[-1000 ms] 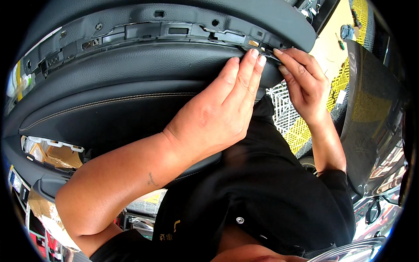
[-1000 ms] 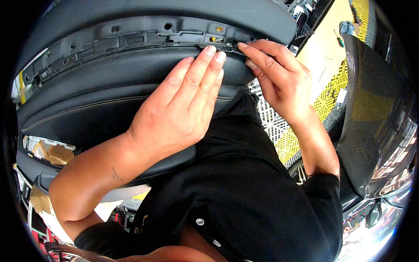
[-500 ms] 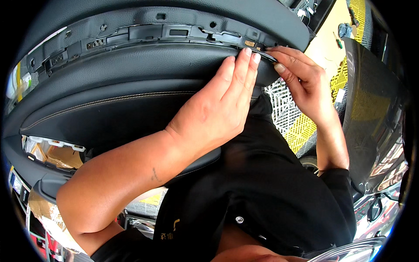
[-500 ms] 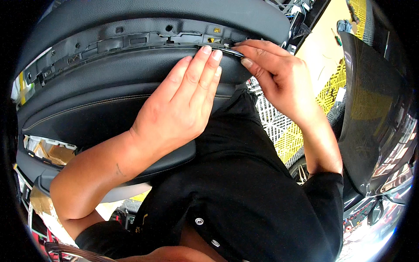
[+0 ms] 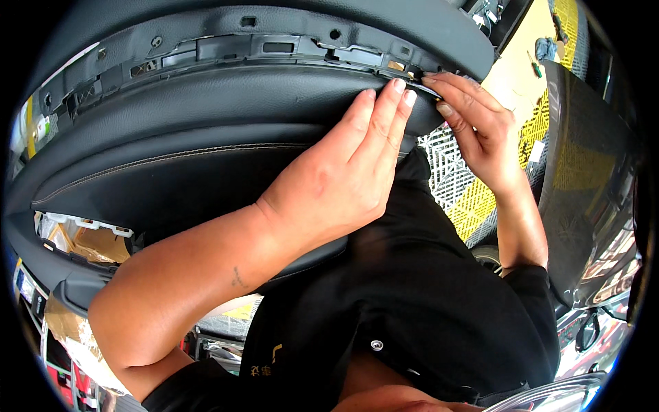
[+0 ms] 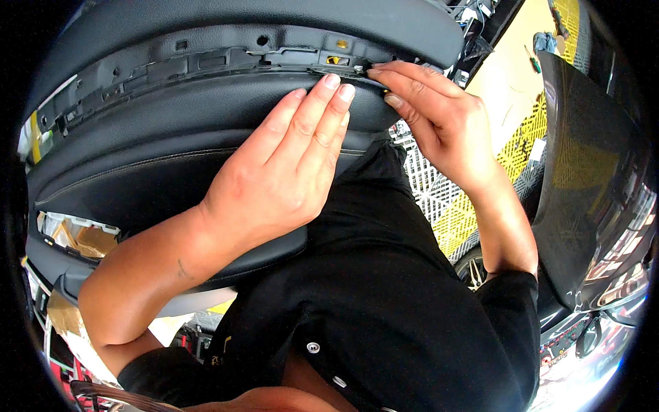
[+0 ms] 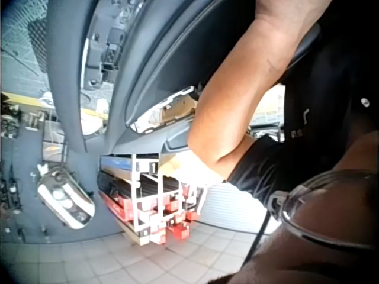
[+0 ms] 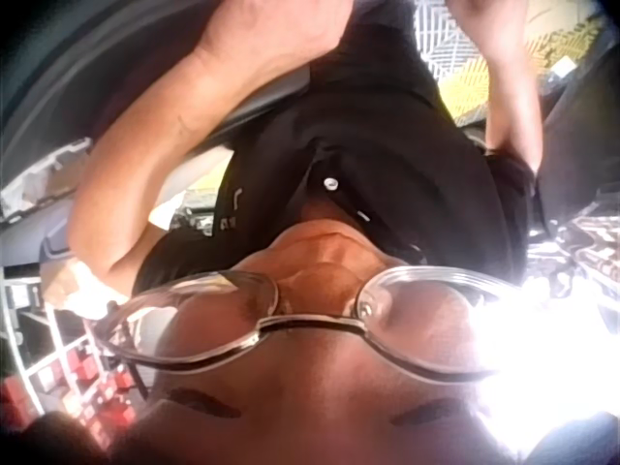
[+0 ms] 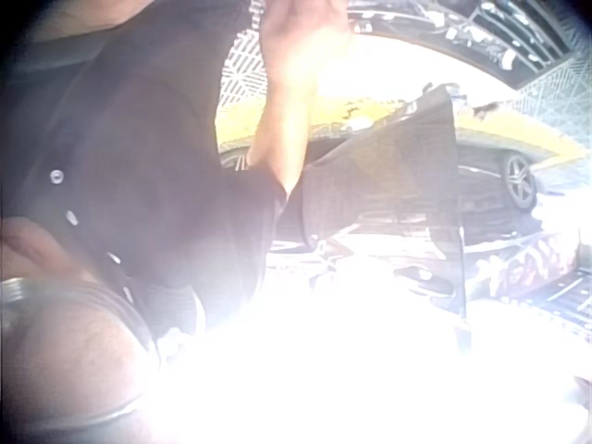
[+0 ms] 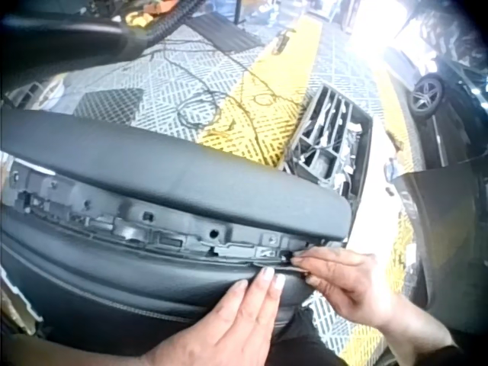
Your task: The person assembles a car door panel by hand, aligning plastic clips and wiring components into the interior frame.
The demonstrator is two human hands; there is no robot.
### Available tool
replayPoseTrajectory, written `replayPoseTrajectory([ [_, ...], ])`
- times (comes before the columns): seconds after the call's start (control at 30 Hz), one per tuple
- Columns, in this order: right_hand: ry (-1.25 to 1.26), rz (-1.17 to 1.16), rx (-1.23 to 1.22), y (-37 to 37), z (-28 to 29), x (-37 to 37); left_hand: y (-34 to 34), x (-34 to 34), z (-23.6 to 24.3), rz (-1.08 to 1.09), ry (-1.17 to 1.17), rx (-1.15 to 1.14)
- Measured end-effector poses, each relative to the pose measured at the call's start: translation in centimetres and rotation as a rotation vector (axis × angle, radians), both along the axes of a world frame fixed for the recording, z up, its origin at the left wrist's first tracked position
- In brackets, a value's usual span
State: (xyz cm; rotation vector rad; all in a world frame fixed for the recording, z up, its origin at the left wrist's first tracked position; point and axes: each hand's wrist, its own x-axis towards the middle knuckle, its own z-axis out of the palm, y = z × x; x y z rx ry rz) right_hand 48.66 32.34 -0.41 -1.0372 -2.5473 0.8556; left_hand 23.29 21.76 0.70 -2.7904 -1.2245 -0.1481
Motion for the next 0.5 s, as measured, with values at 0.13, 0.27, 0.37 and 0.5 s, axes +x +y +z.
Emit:
replayPoseTrajectory([
  [0.13, 0.019, -0.019, 0.005, -0.2, -0.3, -0.3, 0.0, -0.1, 0.1, 0.0, 0.005, 0.0],
  [0.27, 0.007, -0.018, 0.002, -0.1, -0.2, -0.5, 0.0, -0.2, 0.0, 0.002, 0.0, 0.003],
  [0.37, -0.039, -0.021, 0.02, -0.1, 0.2, -0.7, 0.0, -0.1, -0.1, 0.009, 0.002, 0.008],
  [0.5, -0.137, -0.069, -0.029, -0.4, 1.0, -1.2, -0.1, -0.3, -0.2, -0.006, 0.041, 0.005],
])
